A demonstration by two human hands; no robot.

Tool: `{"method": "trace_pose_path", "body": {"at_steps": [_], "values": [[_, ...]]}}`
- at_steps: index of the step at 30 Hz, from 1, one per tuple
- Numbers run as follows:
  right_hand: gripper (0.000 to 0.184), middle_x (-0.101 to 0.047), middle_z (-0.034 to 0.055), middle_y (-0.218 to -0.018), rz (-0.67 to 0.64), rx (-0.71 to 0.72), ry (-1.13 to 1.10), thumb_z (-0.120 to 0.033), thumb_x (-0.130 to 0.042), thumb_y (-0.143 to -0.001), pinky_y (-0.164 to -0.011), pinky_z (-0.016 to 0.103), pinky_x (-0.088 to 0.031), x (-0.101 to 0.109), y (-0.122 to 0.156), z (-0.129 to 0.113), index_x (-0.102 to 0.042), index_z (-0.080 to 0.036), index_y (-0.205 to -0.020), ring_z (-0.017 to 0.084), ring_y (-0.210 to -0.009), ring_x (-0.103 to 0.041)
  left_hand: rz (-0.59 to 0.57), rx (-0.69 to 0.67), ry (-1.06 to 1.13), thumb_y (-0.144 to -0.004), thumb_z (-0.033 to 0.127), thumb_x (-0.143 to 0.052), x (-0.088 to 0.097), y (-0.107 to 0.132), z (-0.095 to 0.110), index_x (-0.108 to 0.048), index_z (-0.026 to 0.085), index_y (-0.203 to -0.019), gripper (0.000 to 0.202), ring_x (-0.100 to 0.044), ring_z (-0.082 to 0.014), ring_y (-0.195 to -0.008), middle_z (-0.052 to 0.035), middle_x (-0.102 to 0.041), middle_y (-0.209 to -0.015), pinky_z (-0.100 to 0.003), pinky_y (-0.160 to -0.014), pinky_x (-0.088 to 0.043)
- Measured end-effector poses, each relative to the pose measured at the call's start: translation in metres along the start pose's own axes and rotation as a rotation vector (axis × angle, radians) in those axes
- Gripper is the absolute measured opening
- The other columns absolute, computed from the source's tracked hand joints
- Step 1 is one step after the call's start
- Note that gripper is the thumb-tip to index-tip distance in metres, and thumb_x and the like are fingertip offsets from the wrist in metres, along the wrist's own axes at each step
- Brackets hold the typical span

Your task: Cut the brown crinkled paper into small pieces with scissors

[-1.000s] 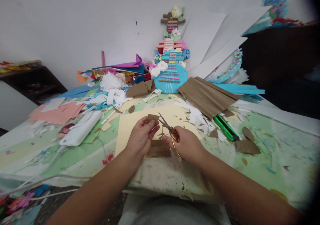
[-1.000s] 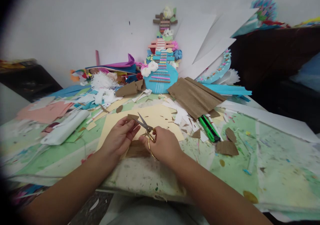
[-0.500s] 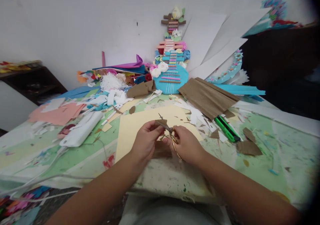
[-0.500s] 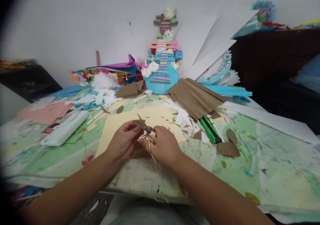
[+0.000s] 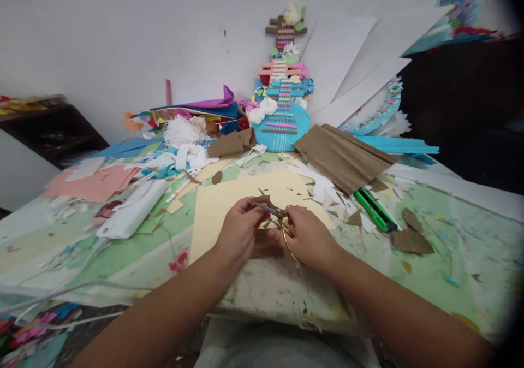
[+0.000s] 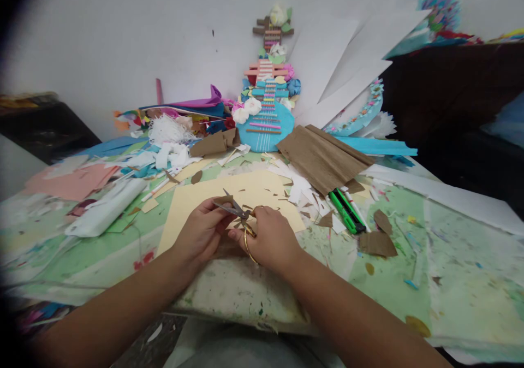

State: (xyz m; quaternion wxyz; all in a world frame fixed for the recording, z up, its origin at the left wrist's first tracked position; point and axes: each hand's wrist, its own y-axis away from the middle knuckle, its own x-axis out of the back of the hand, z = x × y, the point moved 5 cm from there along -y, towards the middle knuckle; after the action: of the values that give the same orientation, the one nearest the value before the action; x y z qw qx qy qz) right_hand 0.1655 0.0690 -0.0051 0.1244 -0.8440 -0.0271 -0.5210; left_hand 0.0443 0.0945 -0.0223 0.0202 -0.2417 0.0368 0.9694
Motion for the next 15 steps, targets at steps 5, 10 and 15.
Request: {"method": "trace_pose_path", "body": {"at_steps": [5, 10, 15], "values": [[0.035, -0.053, 0.0048, -0.073, 0.003, -0.024, 0.017, -0.051, -0.046, -0.07, -0.054, 0.024, -0.027, 0.0005, -0.0008, 0.0014, -0.05, -0.016, -0.077, 0.015, -0.065, -0.044, -0.05, -0.015, -0.045, -0.059, 0.012, -0.063, -0.0022, 0.0023, 0.0014, -0.058, 0.013, -0.068, 0.011, -0.056, -0.0111, -0.065, -0.0001, -0.06, -0.066, -0.027, -0.068, -0.043], [0.034, -0.052, 0.0034, -0.069, 0.012, -0.017, 0.014, -0.051, -0.046, -0.07, -0.052, 0.024, -0.027, 0.0011, -0.0005, 0.002, -0.048, -0.017, -0.072, 0.014, -0.062, -0.043, -0.044, -0.018, -0.098, -0.059, 0.013, -0.064, -0.003, 0.0038, 0.0018, -0.056, 0.013, -0.065, 0.01, -0.056, -0.0113, -0.064, 0.0005, -0.059, -0.064, -0.026, -0.066, -0.042], [0.032, -0.051, 0.0004, -0.062, -0.003, -0.013, -0.002, -0.049, -0.048, -0.069, -0.048, 0.023, -0.023, 0.0004, 0.0011, 0.0024, -0.045, -0.018, -0.065, 0.012, -0.056, -0.039, -0.059, -0.012, -0.057, -0.059, 0.013, -0.063, -0.0031, 0.0045, 0.0025, -0.055, 0.013, -0.063, 0.009, -0.053, -0.0087, -0.058, 0.002, -0.056, -0.059, -0.022, -0.058, -0.041]]}}
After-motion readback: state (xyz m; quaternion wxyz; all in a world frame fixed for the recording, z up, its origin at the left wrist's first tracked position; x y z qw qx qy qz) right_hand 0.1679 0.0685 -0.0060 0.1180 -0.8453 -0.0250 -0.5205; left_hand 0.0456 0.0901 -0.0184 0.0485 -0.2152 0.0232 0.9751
